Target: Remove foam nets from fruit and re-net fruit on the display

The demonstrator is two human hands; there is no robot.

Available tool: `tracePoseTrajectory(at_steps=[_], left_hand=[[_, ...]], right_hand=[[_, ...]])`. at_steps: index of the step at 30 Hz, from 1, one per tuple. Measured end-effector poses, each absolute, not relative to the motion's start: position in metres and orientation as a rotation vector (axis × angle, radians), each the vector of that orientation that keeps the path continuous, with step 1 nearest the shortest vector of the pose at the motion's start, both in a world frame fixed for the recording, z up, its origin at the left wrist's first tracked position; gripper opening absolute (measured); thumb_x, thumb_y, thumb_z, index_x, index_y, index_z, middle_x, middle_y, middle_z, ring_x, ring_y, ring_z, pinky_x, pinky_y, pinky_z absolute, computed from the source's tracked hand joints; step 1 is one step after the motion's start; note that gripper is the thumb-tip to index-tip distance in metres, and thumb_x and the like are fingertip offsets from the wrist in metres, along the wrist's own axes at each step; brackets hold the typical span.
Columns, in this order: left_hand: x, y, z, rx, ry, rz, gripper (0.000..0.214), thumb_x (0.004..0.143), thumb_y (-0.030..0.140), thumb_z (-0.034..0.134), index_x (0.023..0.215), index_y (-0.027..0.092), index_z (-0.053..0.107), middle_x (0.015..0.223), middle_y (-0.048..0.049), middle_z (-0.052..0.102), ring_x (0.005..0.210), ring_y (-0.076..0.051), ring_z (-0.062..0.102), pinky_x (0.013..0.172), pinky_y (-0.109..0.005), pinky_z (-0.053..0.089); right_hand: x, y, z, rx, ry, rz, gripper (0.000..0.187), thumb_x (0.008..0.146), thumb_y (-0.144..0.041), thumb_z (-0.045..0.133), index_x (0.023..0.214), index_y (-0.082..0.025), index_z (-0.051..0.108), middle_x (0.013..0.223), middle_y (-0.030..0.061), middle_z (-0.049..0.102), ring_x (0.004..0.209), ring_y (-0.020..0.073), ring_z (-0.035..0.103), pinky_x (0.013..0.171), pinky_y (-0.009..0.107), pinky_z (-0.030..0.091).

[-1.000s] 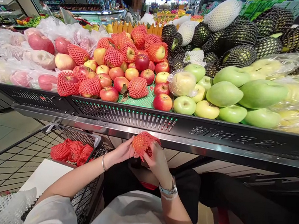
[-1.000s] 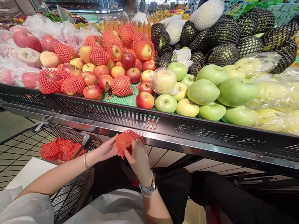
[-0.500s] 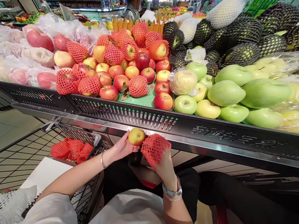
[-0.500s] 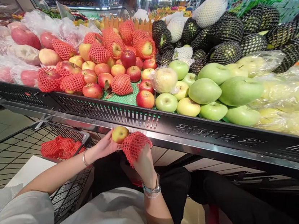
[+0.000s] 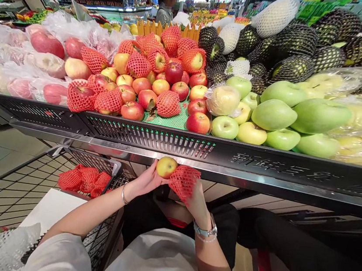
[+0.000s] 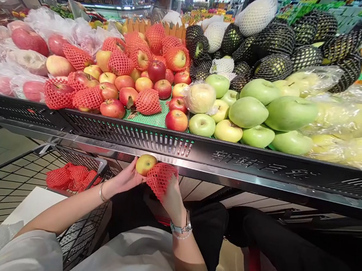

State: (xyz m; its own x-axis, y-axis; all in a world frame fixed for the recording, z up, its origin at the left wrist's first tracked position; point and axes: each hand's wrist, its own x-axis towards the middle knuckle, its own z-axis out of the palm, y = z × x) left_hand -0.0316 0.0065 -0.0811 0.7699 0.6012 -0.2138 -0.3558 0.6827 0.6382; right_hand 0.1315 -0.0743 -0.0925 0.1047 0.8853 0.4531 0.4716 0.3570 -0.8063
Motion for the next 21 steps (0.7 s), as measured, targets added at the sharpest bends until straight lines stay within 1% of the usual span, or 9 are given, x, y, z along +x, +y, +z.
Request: tracePoseTrajectory(at_steps=[4,6,8,10,12,13,15,18,21], left_hand=[[-0.032,0.007,-0.084,0.627,0.372,0.469,0.069,0.092,0.064,0.03,0.121,0.009,0.061,0.111,-0.019,0.07,0.102,-0.027,0.067,0.099,-0.044,0.041],[-0.032,0.005,-0.083,0.628,0.339,0.434,0.069,0.092,0.063,0.03,0.122,0.009,0.06,0.111,-0.0203,0.07,0.102,-0.028,0.067,0.1,-0.046,0.04],[-0.031,0.003,-0.082,0.625,0.318,0.418,0.065,0.092,0.061,0.033,0.123,0.01,0.06,0.112,-0.0199,0.07,0.103,-0.028,0.067,0.099,-0.047,0.041],[-0.03,-0.001,-0.08,0.614,0.322,0.432,0.057,0.093,0.057,0.038,0.123,0.013,0.06,0.115,-0.0177,0.069,0.104,-0.028,0.066,0.096,-0.047,0.044],[-0.029,-0.004,-0.079,0.595,0.331,0.482,0.046,0.093,0.051,0.046,0.123,0.018,0.059,0.119,-0.0141,0.068,0.106,-0.026,0.065,0.092,-0.045,0.047],[-0.028,-0.006,-0.079,0.584,0.332,0.51,0.042,0.092,0.047,0.051,0.123,0.02,0.059,0.12,-0.0124,0.067,0.106,-0.025,0.065,0.09,-0.043,0.048],[-0.028,-0.008,-0.081,0.555,0.32,0.534,0.039,0.088,0.044,0.059,0.119,0.021,0.061,0.119,-0.0108,0.068,0.105,-0.023,0.064,0.089,-0.038,0.048],[-0.031,-0.007,-0.086,0.485,0.297,0.517,0.04,0.082,0.045,0.067,0.11,0.016,0.066,0.113,-0.0112,0.07,0.101,-0.022,0.065,0.088,-0.034,0.048],[-0.034,0.0,-0.094,0.441,0.346,0.565,0.037,0.082,0.042,0.067,0.106,0.014,0.066,0.107,-0.0108,0.071,0.098,-0.021,0.065,0.089,-0.033,0.046]], right_hand=[[0.141,-0.076,-0.079,-1.25,-1.581,0.414,0.026,0.087,-0.016,0.051,0.105,-0.023,0.068,0.104,0.0068,0.073,0.104,0.0263,0.065,0.095,0.046,0.05],[0.144,-0.077,-0.07,-1.249,-1.647,0.365,0.026,0.083,-0.012,0.053,0.101,-0.023,0.069,0.107,0.0077,0.072,0.108,0.0277,0.063,0.097,0.048,0.048],[0.145,-0.08,-0.06,-1.273,-1.745,0.382,0.029,0.081,-0.008,0.052,0.1,-0.021,0.069,0.105,0.0085,0.073,0.106,0.0279,0.064,0.096,0.048,0.048],[0.145,-0.084,-0.052,-1.317,-1.859,0.466,0.03,0.077,-0.004,0.049,0.092,-0.02,0.07,0.098,0.0088,0.074,0.099,0.0282,0.065,0.092,0.048,0.05],[0.142,-0.087,-0.048,-1.36,-1.945,0.549,0.028,0.074,-0.003,0.048,0.083,-0.018,0.07,0.088,0.0094,0.073,0.089,0.0286,0.066,0.085,0.048,0.053],[0.14,-0.088,-0.047,-1.371,-1.964,0.565,0.028,0.074,-0.004,0.048,0.083,-0.018,0.069,0.088,0.0101,0.073,0.089,0.0291,0.066,0.085,0.048,0.053],[0.133,-0.086,-0.05,-1.35,-1.942,0.542,0.031,0.075,-0.005,0.048,0.094,-0.017,0.069,0.1,0.012,0.072,0.099,0.0305,0.064,0.091,0.05,0.051],[0.122,-0.077,-0.062,-1.24,-1.827,0.487,0.046,0.078,-0.007,0.048,0.12,-0.019,0.061,0.126,0.0114,0.062,0.123,0.029,0.053,0.109,0.051,0.038],[0.112,-0.067,-0.075,-1.159,-1.742,0.497,0.052,0.08,-0.008,0.047,0.13,-0.022,0.054,0.129,0.0094,0.06,0.126,0.026,0.051,0.113,0.049,0.034]])
